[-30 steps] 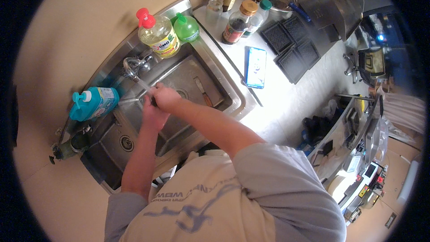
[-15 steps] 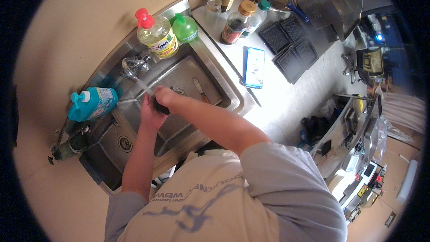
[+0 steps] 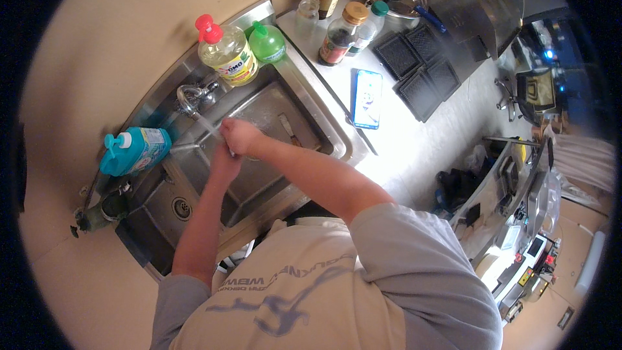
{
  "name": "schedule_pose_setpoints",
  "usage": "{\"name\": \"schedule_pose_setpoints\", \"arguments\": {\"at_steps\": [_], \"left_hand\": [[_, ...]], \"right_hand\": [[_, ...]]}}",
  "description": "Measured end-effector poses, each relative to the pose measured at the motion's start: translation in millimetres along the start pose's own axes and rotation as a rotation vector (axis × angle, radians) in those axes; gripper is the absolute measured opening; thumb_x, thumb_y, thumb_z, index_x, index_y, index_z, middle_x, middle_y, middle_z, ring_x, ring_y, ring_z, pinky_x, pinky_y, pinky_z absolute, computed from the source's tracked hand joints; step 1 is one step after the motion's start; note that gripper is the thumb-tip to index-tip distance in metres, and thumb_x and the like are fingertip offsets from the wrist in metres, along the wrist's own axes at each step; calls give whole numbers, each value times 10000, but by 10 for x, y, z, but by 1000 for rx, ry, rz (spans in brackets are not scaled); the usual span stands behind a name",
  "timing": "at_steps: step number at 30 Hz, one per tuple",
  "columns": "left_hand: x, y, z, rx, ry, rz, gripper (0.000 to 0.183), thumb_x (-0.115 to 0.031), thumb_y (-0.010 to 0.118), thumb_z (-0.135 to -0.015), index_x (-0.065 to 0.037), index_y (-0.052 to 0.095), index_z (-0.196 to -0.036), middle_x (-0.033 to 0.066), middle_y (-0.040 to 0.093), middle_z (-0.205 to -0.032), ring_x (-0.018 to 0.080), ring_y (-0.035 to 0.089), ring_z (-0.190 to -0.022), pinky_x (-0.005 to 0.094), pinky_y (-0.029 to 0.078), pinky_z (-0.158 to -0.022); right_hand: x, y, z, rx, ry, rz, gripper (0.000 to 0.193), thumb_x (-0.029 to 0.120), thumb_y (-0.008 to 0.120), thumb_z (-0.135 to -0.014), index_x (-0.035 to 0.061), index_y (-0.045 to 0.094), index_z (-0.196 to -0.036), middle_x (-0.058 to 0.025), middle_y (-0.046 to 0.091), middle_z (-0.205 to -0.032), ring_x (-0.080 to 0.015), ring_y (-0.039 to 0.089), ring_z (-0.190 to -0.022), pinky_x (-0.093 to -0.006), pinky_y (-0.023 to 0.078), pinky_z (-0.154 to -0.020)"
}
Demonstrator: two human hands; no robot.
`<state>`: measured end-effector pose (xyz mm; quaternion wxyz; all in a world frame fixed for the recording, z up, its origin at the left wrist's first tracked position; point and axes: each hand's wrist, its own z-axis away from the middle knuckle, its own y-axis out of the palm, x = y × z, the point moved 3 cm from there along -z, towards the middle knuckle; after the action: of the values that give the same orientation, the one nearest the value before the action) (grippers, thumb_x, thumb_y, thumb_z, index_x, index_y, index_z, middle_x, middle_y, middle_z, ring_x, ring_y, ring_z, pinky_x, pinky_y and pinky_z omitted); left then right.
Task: The person washes a black textured tray under running water in a stainless steel sink, using a black cloth to scrub both sides. After rinsing, the tray is placed on the counter beside other trays. The person then rinses the cloth and turns off the tap.
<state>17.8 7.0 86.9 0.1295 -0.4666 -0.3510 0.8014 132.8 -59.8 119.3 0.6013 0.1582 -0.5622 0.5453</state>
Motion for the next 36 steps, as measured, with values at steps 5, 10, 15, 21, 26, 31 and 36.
{"name": "schedule_pose_setpoints", "arguments": {"at_steps": [5, 10, 15, 21, 26, 31, 36], "left_hand": [[-9, -52, -116, -13, 147, -274, 613, -270, 717, -873, -27, 475, -1382, 242, 588, -1314, 415, 537, -1254, 478, 427, -1051], [-158, -65, -81, -65, 282, -382, 756, -292, 746, -859, -34, 387, -1473, 231, 527, -1407, 401, 478, -1332, 452, 375, -1126], [-50, 14, -78, 112, 236, -1, 695, -286, 696, -917, -29, 388, -1485, 197, 451, -1500, 334, 406, -1417, 411, 318, -1178], [349, 274, -164, 172, 460, 40, 537, -239, 612, -958, -56, 467, -1442, 205, 434, -1524, 370, 412, -1407, 431, 356, -1153], [719, 508, -248, 253, 388, 172, 488, -253, 598, -980, -76, 487, -1421, 139, 495, -1468, 283, 472, -1357, 421, 368, -1137], [789, 556, -246, 338, -497, 1232, 505, -408, 532, -989, -107, 519, -1395, 107, 532, -1431, 267, 523, -1303, 436, 422, -1089], [537, 363, -196, 175, -377, 1696, 538, -504, 462, -1011, -129, 524, -1392, 66, 580, -1364, 249, 563, -1244, 441, 466, -1044]], "right_hand": [[116, 99, 119, 69, 61, 238, 329, 279, 457, -1004, 27, 643, -1105, -255, 682, -1058, -444, 651, -1019, -521, 504, -903], [47, 47, 63, 36, 138, 74, 292, 252, 462, -988, 32, 647, -1041, -253, 698, -1029, -441, 663, -1012, -524, 511, -902], [83, 99, 66, 30, 69, 357, 260, 230, 486, -974, 23, 634, -1031, -254, 707, -993, -438, 694, -941, -530, 553, -824], [192, 173, 174, 107, -25, 498, 219, 188, 513, -947, 28, 593, -1072, -220, 713, -943, -397, 721, -891, -529, 580, -751], [236, 99, 292, 92, -179, 571, 188, 160, 526, -927, 65, 590, -1076, -193, 718, -931, -383, 721, -866, -502, 582, -740], [213, 52, 247, -50, -27, 97, 225, 206, 584, -935, 42, 615, -1086, -185, 722, -1003, -375, 711, -883, -463, 565, -781], [76, 145, 135, -188, 146, -323, 357, 317, 650, -916, 17, 651, -1108, -217, 696, -1070, -352, 685, -967, -443, 541, -836]]}}
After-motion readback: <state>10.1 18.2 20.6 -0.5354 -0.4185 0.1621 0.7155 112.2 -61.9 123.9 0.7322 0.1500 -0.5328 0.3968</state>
